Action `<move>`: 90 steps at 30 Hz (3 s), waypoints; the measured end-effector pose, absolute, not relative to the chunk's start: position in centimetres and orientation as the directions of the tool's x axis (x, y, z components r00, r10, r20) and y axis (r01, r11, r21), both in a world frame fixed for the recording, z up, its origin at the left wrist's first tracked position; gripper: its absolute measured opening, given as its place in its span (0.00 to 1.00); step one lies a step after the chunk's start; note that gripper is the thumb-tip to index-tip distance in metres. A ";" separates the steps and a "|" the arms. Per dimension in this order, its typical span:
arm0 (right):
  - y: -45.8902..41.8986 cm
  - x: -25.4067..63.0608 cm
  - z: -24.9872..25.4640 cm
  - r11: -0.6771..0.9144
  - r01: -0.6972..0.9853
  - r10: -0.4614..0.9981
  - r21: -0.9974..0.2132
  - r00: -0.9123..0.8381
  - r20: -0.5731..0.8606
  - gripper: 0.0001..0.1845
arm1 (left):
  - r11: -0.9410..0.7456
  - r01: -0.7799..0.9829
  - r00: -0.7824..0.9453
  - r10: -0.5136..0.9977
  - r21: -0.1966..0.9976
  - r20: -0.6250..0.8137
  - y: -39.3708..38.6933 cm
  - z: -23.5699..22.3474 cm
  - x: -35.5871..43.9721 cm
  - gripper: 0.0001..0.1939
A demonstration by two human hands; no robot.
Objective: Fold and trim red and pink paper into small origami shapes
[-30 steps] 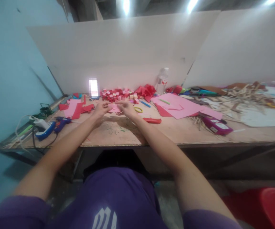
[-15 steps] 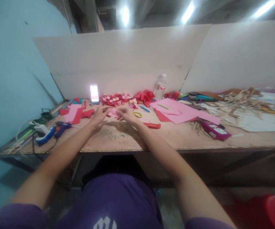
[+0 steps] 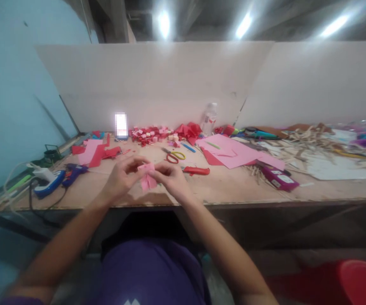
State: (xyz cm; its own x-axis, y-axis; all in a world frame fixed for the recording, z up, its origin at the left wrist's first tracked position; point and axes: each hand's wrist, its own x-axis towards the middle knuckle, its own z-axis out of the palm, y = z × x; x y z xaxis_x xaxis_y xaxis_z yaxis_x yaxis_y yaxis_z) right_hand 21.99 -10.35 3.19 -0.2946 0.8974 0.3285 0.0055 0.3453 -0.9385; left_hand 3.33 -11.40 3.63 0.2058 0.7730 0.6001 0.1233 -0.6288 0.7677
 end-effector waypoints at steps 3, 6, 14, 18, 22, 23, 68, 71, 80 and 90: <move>-11.6 21.6 1.0 0.300 -0.043 0.911 -0.953 -0.285 0.300 0.16 | -0.511 0.044 0.059 0.859 0.858 0.509 -12.8 0.7 3.7 0.11; -11.7 21.4 -0.3 0.265 -0.045 0.916 -0.963 -0.299 0.266 0.15 | -0.432 -0.009 0.012 0.902 0.902 0.433 -13.1 -1.5 3.7 0.11; -12.1 21.3 -1.9 0.334 0.070 0.901 -0.940 -0.317 0.297 0.11 | -0.449 0.124 0.052 0.893 0.885 0.447 -13.6 -2.8 3.0 0.09; -12.4 21.2 -1.9 0.392 0.111 0.883 -0.913 -0.326 0.339 0.10 | -0.493 0.170 0.065 0.869 0.853 0.490 -13.9 -2.7 2.9 0.09; -12.3 21.3 -1.7 0.447 0.176 0.862 -0.877 -0.348 0.369 0.12 | -0.504 0.174 0.081 0.863 0.846 0.498 -13.8 -3.0 2.8 0.08; -12.3 21.4 -1.7 0.455 0.188 0.859 -0.870 -0.351 0.374 0.12 | -0.505 0.176 0.084 0.863 0.845 0.498 -13.7 -3.0 2.8 0.08; -12.1 21.4 -1.5 0.419 0.284 0.853 -0.862 -0.449 0.266 0.24 | -0.455 0.101 -0.035 0.887 0.885 0.461 -13.3 -2.8 2.9 0.12; -12.0 21.3 -1.6 0.397 0.278 0.854 -0.875 -0.462 0.240 0.21 | -0.447 0.085 -0.058 0.890 0.891 0.452 -13.2 -2.9 2.9 0.12; -11.9 21.1 -1.4 0.405 0.270 0.840 -0.874 -0.488 0.238 0.21 | -0.433 0.056 -0.119 0.892 0.900 0.436 -12.9 -2.9 3.1 0.10; -11.7 21.2 -1.8 0.354 0.258 0.838 -0.899 -0.514 0.182 0.16 | -0.420 0.063 -0.199 0.884 0.906 0.423 -12.6 -3.0 3.1 0.12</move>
State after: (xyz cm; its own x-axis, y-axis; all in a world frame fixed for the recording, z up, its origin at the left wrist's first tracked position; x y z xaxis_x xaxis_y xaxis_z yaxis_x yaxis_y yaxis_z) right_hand 21.23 -11.67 -1.77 -0.5142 0.8380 0.1825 0.2575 0.3538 -0.8992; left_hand 3.07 -12.65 -3.04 -0.1993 0.8838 0.4232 0.0626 -0.4195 0.9056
